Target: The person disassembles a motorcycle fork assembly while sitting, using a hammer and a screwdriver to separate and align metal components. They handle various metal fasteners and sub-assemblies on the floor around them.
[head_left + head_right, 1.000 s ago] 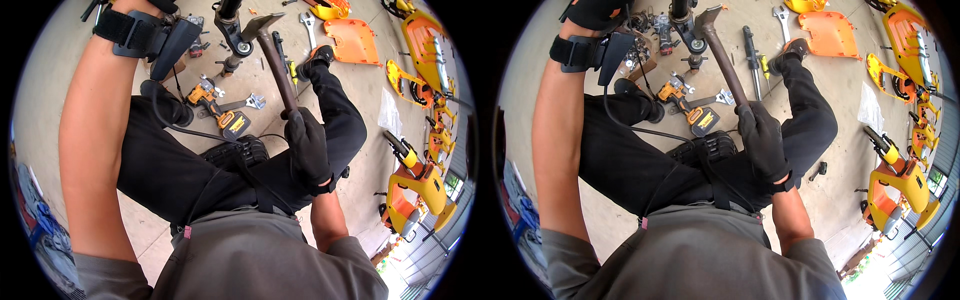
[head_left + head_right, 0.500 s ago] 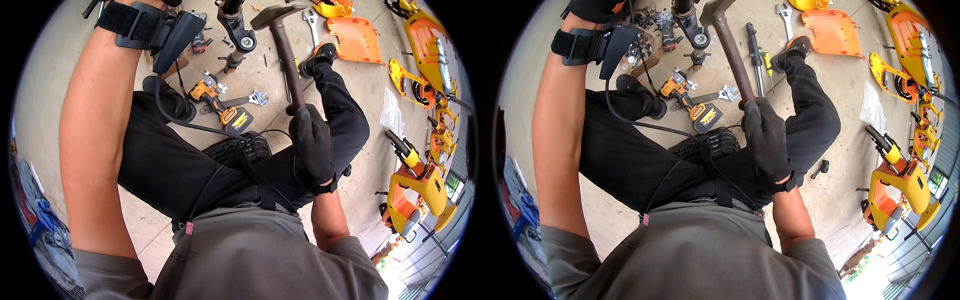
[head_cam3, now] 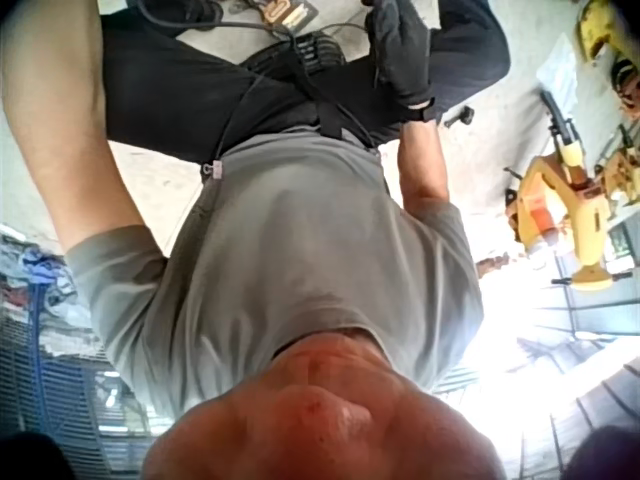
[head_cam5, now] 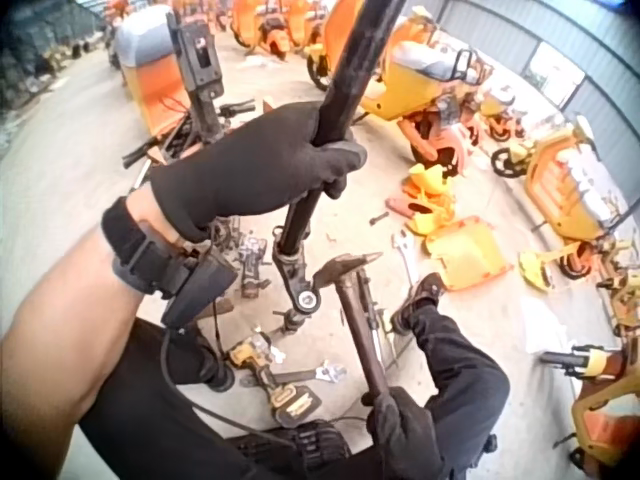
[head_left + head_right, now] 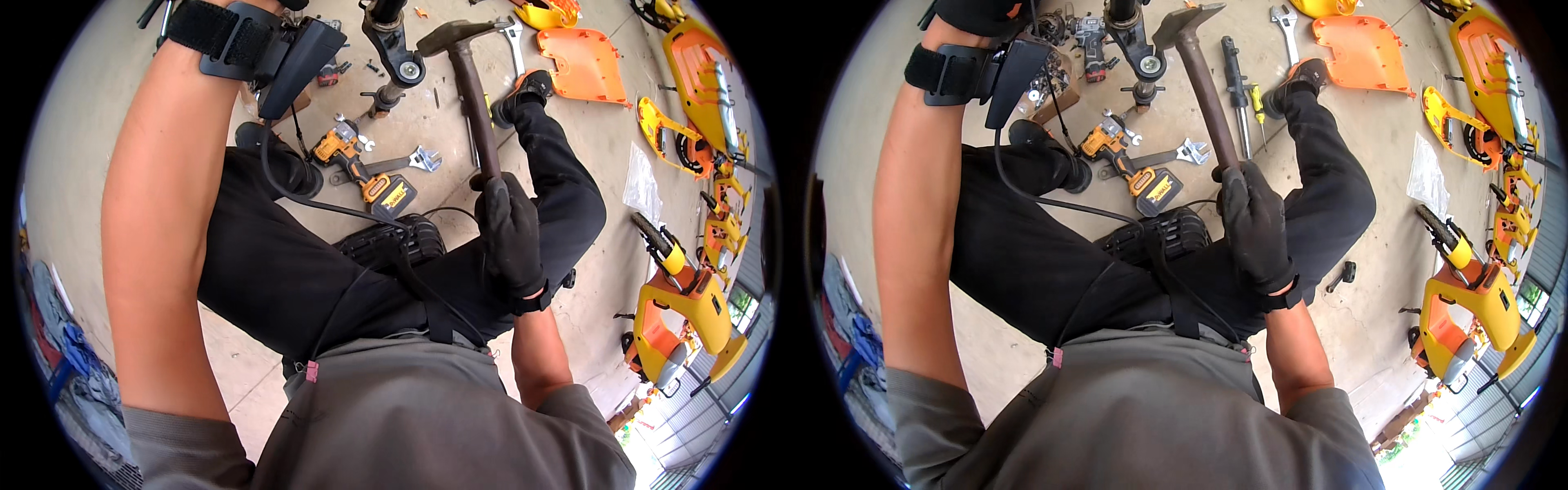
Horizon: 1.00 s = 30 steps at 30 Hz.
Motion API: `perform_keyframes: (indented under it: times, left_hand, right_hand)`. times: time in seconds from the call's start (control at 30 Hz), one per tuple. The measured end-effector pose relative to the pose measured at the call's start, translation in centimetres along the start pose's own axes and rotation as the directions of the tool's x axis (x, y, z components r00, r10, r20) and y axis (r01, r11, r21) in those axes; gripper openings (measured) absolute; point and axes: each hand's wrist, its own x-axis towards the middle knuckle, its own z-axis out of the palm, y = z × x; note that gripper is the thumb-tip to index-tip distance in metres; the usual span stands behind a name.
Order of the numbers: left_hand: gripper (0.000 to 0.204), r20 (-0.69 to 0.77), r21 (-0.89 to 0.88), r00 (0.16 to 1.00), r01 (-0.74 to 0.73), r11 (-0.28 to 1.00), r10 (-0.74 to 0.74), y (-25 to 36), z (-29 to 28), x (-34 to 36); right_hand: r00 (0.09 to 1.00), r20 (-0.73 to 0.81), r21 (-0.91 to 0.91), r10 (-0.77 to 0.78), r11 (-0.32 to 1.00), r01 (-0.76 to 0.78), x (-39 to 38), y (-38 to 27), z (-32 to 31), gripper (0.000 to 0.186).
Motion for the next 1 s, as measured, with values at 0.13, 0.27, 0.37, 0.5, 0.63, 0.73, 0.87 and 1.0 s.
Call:
perform_keyframes:
  times: [0.13,0.27,0.37,0.5,0.63,0.73,0.87,1.0]
  left_hand:
    - [0.024,-0.001,-0.051,1.000,-0.001,0.999,0.001,-0.2,-0.2,-0.2]
    - [0.023,0.017,-0.028,0.998,0.057,0.998,-0.057,-1.1,0.2,0.4]
    - [0.023,0.025,-0.089,0.999,0.047,0.995,-0.045,-1.4,1.1,0.8]
    - [0.023,0.034,-0.100,0.999,0.004,0.995,0.000,-1.2,0.2,0.3]
    - [0.023,0.008,-0.083,0.998,0.066,0.994,-0.065,-1.3,0.4,0.6]
    - [0.023,0.026,-0.062,0.998,0.051,0.997,-0.049,-0.8,0.2,0.5]
    - [0.023,0.051,-0.109,0.999,0.008,0.994,-0.002,-1.0,0.6,0.6]
    - [0.022,0.019,-0.098,1.000,0.019,0.995,-0.017,0.3,-0.3,-0.4]
  right_hand:
    - [0.999,0.035,-0.007,0.001,1.000,0.000,0.8,0.2,-0.1,0.027]
    - [0.999,0.029,0.011,0.040,0.999,-0.041,0.5,0.3,0.1,0.028]
    - [1.000,-0.009,-0.045,0.014,0.999,-0.015,0.6,0.6,-0.7,0.028]
    - [1.000,0.004,0.043,0.007,0.999,-0.007,0.1,0.0,-0.7,0.029]
    - [1.000,0.018,0.019,-0.013,1.000,0.013,0.2,-0.4,-0.4,0.029]
    - [0.999,0.047,-0.031,0.000,1.000,0.001,0.5,0.2,-0.5,0.028]
    - [1.000,0.013,-0.058,-0.009,0.998,0.009,0.1,-0.1,-0.5,0.027]
    - [0.994,0.108,-0.039,-0.031,0.999,0.036,0.9,-0.1,-0.6,0.026]
